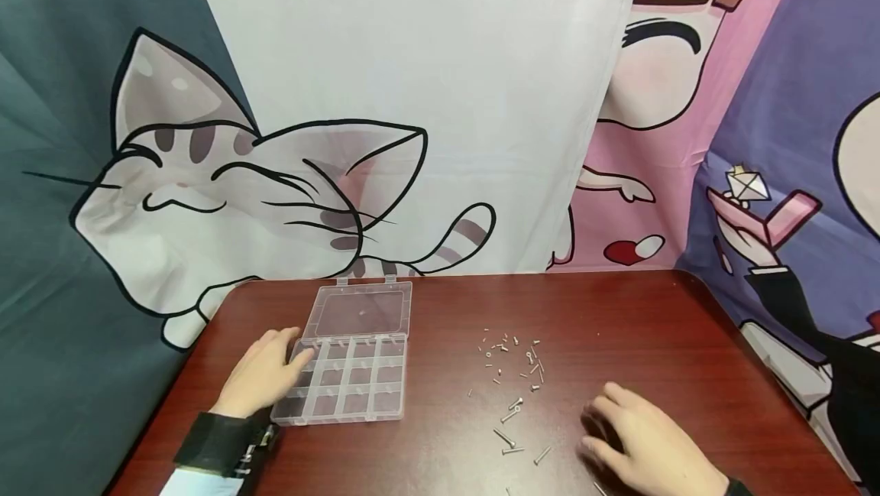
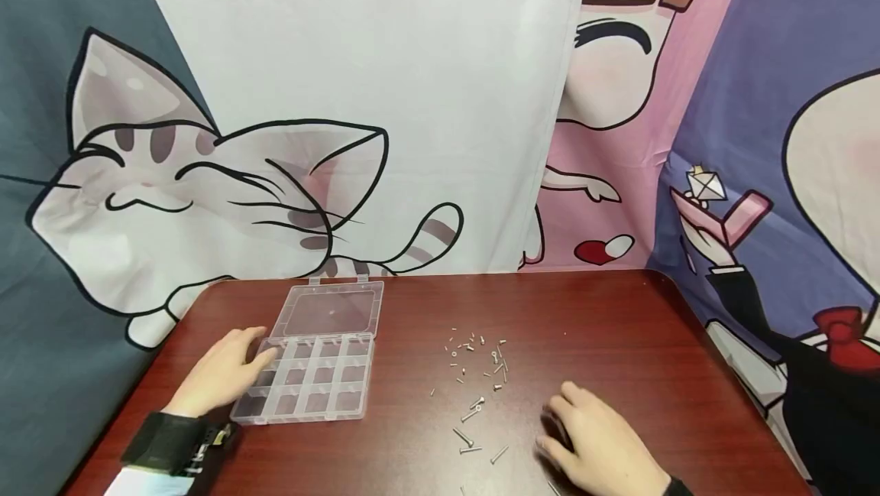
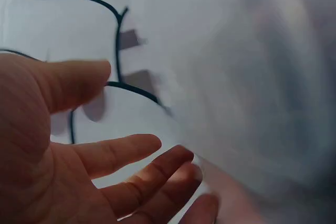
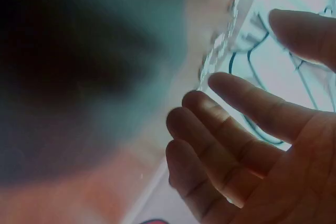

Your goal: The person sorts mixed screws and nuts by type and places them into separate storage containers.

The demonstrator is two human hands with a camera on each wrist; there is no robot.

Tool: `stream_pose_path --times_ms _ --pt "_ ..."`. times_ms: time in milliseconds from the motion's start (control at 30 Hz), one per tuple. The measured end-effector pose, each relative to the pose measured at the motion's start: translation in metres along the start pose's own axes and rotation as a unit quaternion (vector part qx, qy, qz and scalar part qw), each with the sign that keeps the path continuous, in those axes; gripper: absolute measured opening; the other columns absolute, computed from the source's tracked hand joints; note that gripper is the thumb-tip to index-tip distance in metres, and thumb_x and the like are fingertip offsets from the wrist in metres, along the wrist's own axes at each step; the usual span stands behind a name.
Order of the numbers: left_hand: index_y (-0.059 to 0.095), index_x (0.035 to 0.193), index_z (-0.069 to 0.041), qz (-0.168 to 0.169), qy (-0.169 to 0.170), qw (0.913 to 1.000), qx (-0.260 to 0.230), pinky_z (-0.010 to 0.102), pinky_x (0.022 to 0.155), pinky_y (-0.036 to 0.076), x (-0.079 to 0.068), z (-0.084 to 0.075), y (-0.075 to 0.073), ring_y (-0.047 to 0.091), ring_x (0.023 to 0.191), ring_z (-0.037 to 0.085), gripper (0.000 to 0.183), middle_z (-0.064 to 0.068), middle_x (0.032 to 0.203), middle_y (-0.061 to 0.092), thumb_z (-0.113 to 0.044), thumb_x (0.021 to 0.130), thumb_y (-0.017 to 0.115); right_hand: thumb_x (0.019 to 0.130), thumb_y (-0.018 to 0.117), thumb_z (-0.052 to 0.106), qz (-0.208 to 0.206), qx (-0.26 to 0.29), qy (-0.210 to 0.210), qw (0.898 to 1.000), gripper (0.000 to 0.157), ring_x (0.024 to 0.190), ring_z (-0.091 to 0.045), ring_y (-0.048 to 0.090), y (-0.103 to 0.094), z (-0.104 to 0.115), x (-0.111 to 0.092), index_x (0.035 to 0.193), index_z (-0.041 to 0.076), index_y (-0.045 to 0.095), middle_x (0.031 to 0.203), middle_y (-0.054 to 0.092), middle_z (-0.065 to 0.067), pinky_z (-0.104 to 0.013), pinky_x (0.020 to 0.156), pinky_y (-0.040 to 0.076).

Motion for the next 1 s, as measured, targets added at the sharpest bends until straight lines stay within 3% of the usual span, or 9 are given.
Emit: stream_pose_path --times_ms 100,200,367,500,700,867,1000 --pt "0.053 0.135 0.008 0.04 -0.009 0.9983 -0.042 0.049 0.082 0.051 -0.002 0.016 0.01 0.06 0.099 0.029 0.064 0.021 0.116 0.062 -0.041 0.095 0.058 0.082 0.068 0.06 0.073 0.037 0.015 0.996 0.033 0.067 0.002 0.036 0.015 0.003 -0.012 0.091 0.028 0.063 0.08 0.038 0.017 -0.021 0.06 0.037" --pt "0.052 0.136 0.006 0.061 -0.014 0.9947 -0.081 0.041 0.075 0.051 -0.002 0.023 0.017 0.058 0.09 0.022 0.058 0.014 0.109 0.062 -0.035 0.096 0.059 0.08 0.073 0.052 0.093 0.058 0.003 0.994 0.028 0.065 0.003 0.035 0.025 0.008 -0.021 0.087 0.027 0.062 0.08 0.037 0.017 -0.021 0.057 0.036" --pt "0.055 0.134 0.002 0.065 -0.019 0.988 -0.139 0.034 0.074 0.05 0.0 0.019 0.022 0.058 0.088 0.018 0.048 0.009 0.108 0.062 -0.024 0.095 0.06 0.073 0.08 0.032 0.086 0.077 -0.019 0.993 0.024 0.065 0.005 0.036 0.032 0.013 -0.029 0.081 0.026 0.058 0.079 0.038 0.019 -0.022 0.054 0.037" --pt "0.053 0.137 -0.002 0.063 0.0 0.9836 -0.169 0.032 0.077 0.051 0.002 0.009 0.027 0.06 0.091 0.017 0.049 0.01 0.113 0.063 -0.024 0.094 0.062 0.068 0.081 0.02 0.06 0.089 -0.032 0.994 0.026 0.065 0.007 0.037 0.03 0.017 -0.03 0.079 0.028 0.058 0.077 0.039 0.022 -0.021 0.053 0.038" --pt "0.052 0.141 -0.007 0.051 0.034 0.9804 -0.187 0.026 0.067 0.048 0.001 -0.004 0.035 0.056 0.077 0.012 0.054 0.012 0.122 0.057 -0.018 0.09 0.067 0.068 0.075 0.008 0.095 0.12 -0.004 0.988 0.027 0.062 0.007 0.039 0.035 0.016 -0.026 0.075 0.029 0.059 0.071 0.041 0.023 -0.022 0.051 0.038" --pt "0.056 0.136 -0.009 0.038 0.054 0.9781 -0.197 0.025 0.063 0.047 0.0 -0.014 0.04 0.055 0.073 0.009 0.051 0.011 0.118 0.056 -0.009 0.086 0.067 0.062 0.069 0.005 0.101 0.117 0.0 0.988 0.029 0.058 0.004 0.038 0.033 0.02 -0.02 0.07 0.029 0.056 0.065 0.041 0.023 -0.022 0.051 0.036" --pt "0.058 0.132 -0.01 0.041 0.059 0.9762 -0.204 0.025 0.065 0.048 0.0 -0.023 0.046 0.056 0.073 0.009 0.051 0.009 0.113 0.056 -0.004 0.082 0.065 0.057 0.067 0.004 0.054 0.097 -0.007 0.994 0.035 0.055 0.003 0.035 0.026 0.024 -0.011 0.064 0.033 0.05 0.059 0.037 0.024 -0.02 0.049 0.032"
Point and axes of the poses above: each hand's wrist, its own x-axis towards the middle knuckle, its own y-axis out of the palm, z = x × y, the point moved 9 cm from there along x, towards the middle knuckle
